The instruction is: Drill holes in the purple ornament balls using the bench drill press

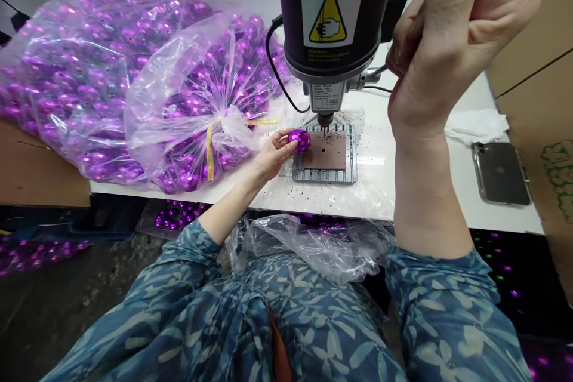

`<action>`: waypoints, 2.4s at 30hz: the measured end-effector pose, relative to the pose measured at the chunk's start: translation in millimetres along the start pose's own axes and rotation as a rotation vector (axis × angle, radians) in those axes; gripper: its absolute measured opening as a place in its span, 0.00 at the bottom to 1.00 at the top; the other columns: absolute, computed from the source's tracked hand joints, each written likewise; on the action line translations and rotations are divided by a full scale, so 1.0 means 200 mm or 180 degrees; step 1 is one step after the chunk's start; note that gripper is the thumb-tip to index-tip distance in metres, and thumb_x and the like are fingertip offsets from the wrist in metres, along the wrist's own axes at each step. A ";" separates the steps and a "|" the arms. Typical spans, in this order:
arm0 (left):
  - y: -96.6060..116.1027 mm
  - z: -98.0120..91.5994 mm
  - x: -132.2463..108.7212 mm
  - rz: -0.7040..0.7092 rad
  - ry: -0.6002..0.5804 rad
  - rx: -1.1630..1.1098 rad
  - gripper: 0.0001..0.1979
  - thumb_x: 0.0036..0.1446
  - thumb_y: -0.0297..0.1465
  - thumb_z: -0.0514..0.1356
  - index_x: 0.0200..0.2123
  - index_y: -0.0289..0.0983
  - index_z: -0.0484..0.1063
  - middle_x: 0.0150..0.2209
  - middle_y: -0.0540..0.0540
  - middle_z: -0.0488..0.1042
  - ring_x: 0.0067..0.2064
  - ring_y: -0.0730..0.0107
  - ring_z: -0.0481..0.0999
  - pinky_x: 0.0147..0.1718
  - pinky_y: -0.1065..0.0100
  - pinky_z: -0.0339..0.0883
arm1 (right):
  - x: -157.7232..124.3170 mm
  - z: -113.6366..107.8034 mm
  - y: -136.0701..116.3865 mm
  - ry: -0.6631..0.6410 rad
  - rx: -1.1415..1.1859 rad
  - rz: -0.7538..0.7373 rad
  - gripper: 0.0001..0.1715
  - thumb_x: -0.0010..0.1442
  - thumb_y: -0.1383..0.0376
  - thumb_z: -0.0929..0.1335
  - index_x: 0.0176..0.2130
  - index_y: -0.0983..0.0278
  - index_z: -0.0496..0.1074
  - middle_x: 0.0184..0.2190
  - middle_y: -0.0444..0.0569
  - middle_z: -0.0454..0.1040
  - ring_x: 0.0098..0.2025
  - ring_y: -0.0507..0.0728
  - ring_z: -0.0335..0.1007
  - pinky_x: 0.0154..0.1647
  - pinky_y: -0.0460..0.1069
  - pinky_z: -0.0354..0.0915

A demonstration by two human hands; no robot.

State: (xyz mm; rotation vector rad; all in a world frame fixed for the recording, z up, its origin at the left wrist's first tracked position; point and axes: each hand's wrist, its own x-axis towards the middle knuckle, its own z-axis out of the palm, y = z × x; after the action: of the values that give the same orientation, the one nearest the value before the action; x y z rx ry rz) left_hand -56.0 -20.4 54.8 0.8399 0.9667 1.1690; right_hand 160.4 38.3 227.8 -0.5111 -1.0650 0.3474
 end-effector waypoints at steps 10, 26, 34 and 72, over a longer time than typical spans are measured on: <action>-0.05 0.10 0.11 -0.0199 0.0140 -0.0483 0.19 0.62 0.38 0.72 0.51 0.42 0.71 0.52 0.46 0.81 0.59 0.58 0.82 0.62 0.49 0.75 | -0.02 0.01 -0.08 -0.0386 -0.0030 -0.0065 0.36 0.53 0.40 0.70 0.25 0.61 0.48 0.13 0.35 0.49 0.13 0.43 0.48 0.18 0.47 0.38; -0.26 0.07 0.25 0.0920 -0.0591 0.0942 0.33 0.58 0.46 0.75 0.62 0.42 0.72 0.63 0.39 0.78 0.70 0.47 0.74 0.74 0.39 0.61 | -0.03 0.01 -0.12 -0.0439 -0.0181 -0.0054 0.36 0.55 0.41 0.68 0.24 0.63 0.47 0.14 0.35 0.50 0.15 0.39 0.48 0.19 0.44 0.41; -0.31 0.03 0.26 0.1375 -0.0775 0.1829 0.35 0.60 0.52 0.72 0.65 0.44 0.71 0.67 0.39 0.74 0.82 0.41 0.49 0.80 0.37 0.43 | -0.04 0.00 -0.11 -0.0439 -0.0278 -0.0087 0.38 0.57 0.41 0.68 0.24 0.62 0.43 0.14 0.37 0.52 0.15 0.39 0.49 0.20 0.45 0.42; -0.26 0.11 0.18 0.1198 -0.0678 0.1432 0.32 0.52 0.43 0.78 0.58 0.42 0.75 0.60 0.39 0.78 0.66 0.46 0.74 0.73 0.41 0.59 | -0.25 -0.12 0.05 0.0173 0.0057 -0.0705 0.49 0.60 0.43 0.74 0.25 0.64 0.36 0.14 0.39 0.32 0.12 0.44 0.42 0.15 0.48 0.40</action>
State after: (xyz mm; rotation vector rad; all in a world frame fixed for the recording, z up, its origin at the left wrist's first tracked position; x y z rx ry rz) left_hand -13.4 4.2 9.9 1.5277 0.9307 1.1601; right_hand 159.1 15.6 175.8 -0.3800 -1.0534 0.1469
